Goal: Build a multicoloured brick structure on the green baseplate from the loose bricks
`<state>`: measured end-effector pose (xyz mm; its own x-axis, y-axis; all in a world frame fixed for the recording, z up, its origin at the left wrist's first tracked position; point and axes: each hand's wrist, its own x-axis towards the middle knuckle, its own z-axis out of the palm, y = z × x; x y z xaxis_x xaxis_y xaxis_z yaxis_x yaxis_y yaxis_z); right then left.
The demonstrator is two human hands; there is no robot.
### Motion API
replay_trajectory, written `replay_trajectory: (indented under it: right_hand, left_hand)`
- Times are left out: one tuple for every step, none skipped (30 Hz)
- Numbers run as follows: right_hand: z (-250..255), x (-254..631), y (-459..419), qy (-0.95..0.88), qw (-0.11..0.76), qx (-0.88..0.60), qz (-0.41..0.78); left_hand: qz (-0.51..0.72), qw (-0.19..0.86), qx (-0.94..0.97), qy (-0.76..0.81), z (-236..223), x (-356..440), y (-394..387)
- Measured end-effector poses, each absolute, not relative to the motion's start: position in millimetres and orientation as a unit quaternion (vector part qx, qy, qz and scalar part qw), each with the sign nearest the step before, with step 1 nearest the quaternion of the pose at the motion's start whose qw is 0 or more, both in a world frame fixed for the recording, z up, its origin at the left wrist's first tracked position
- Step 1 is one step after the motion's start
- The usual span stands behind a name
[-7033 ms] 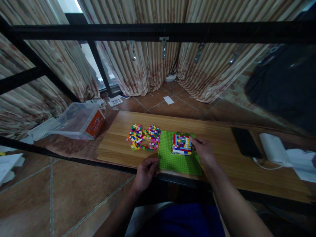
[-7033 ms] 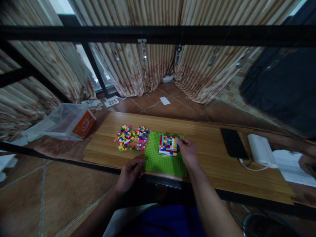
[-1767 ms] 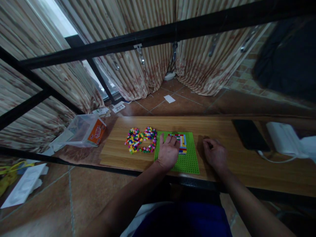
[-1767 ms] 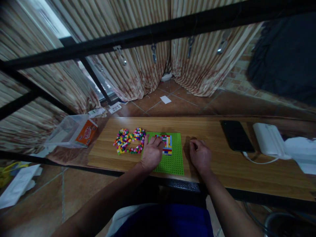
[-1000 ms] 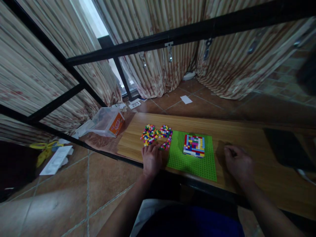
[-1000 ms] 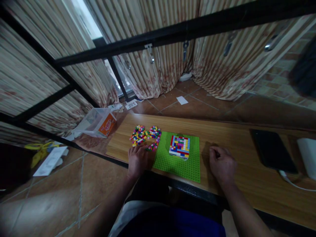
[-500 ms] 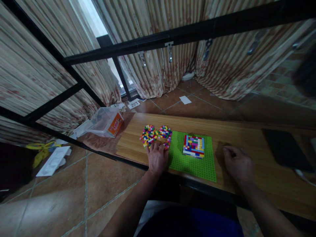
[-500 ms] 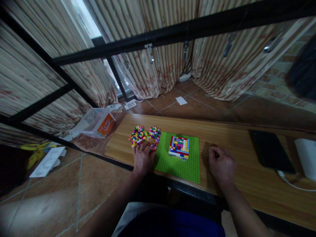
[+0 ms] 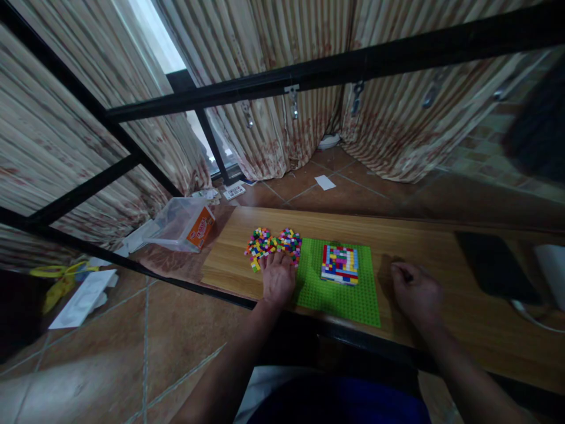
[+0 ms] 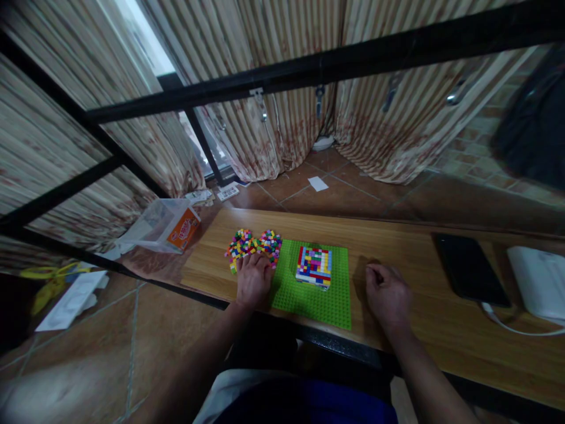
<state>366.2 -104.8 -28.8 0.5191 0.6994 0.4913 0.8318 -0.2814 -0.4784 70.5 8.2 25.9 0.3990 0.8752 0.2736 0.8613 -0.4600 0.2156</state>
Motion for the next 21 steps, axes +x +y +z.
replay_trajectory:
  right_hand:
    - [-28.6, 365.9, -104.7, -0.482, 0.358, -0.794, -0.092]
    - [-28.1, 365.5, -104.7, -0.482, 0.359, -0.794, -0.092]
    - [-27.6, 364.9, -104.7, -0.48, 0.361, -0.795, -0.093]
    - [-27.0, 364.4, -104.7, -0.476, 0.362, -0.796, -0.093]
    - [-26.3, 363.9, -104.8, -0.474, 0.362, -0.797, -0.092]
    - [-25.6, 363.5, -105.0, -0.474, 0.362, -0.798, -0.09]
    - [-25.1, 363.3, -105.1, -0.473, 0.362, -0.798, -0.089]
    - [-24.8, 363.2, -105.3, -0.472, 0.362, -0.799, -0.088]
    - [-24.8, 363.3, -105.4, -0.473, 0.362, -0.799, -0.087]
    - [-25.0, 363.6, -105.5, -0.475, 0.36, -0.798, -0.086]
    - [-25.4, 363.9, -105.5, -0.476, 0.36, -0.798, -0.087]
    - [-26.0, 364.3, -105.5, -0.477, 0.361, -0.796, -0.087]
    - [-26.7, 364.6, -105.5, -0.48, 0.361, -0.795, -0.088]
    - [-27.3, 364.8, -105.4, -0.481, 0.363, -0.793, -0.089]
    - [-27.7, 364.9, -105.4, -0.481, 0.364, -0.792, -0.09]
    - [-28.0, 364.8, -105.4, -0.48, 0.365, -0.792, -0.091]
    - [-28.1, 364.7, -105.3, -0.477, 0.365, -0.794, -0.092]
    - [-28.0, 364.6, -105.3, -0.476, 0.363, -0.796, -0.092]
    - [-27.9, 364.6, -105.4, -0.474, 0.362, -0.798, -0.091]
    - [-27.7, 364.6, -105.4, -0.472, 0.36, -0.8, -0.09]
    - [-27.5, 364.7, -105.4, -0.472, 0.358, -0.8, -0.089]
  left_hand:
    - [0.183, 0.027, 0.835, 0.519, 26.4, 69.6, 8.8]
    - [0.195, 0.043, 0.831, 0.52, 26.5, 68.5, 9.0]
    - [0.21, 0.068, 0.823, 0.523, 26.4, 67.4, 8.8]
    - [0.229, 0.102, 0.812, 0.528, 26.1, 66.4, 8.2]
    - [0.251, 0.147, 0.794, 0.534, 25.7, 65.6, 7.4]
    - [0.28, 0.202, 0.767, 0.541, 25.4, 65.1, 6.4]
    - [0.314, 0.276, 0.726, 0.546, 25.4, 64.8, 5.5]
    - [0.347, 0.359, 0.673, 0.546, 25.8, 64.6, 4.5]
    - [0.373, 0.437, 0.615, 0.54, 26.8, 64.5, 3.6]
    - [0.389, 0.5, 0.564, 0.529, 28.4, 64.1, 2.7]
    - [0.396, 0.552, 0.521, 0.516, 30.7, 63.5, 1.8]
    - [0.397, 0.595, 0.486, 0.502, 33.6, 62.6, 0.8]
    - [0.396, 0.631, 0.456, 0.487, 37.0, 61.5, -0.2]
    - [0.396, 0.665, 0.426, 0.468, 40.5, 60.3, -1.2]
    - [0.396, 0.702, 0.387, 0.447, 44.0, 59.1, -2.2]
    - [0.395, 0.735, 0.349, 0.428, 47.2, 58.2, -3.1]
    - [0.392, 0.758, 0.318, 0.414, 49.8, 57.6, -3.8]
    - [0.388, 0.77, 0.301, 0.407, 51.9, 57.3, -4.3]
    - [0.386, 0.777, 0.289, 0.404, 53.3, 57.3, -4.7]
    - [0.383, 0.782, 0.281, 0.403, 54.2, 57.5, -4.8]
    - [0.38, 0.786, 0.276, 0.403, 54.7, 57.8, -4.9]
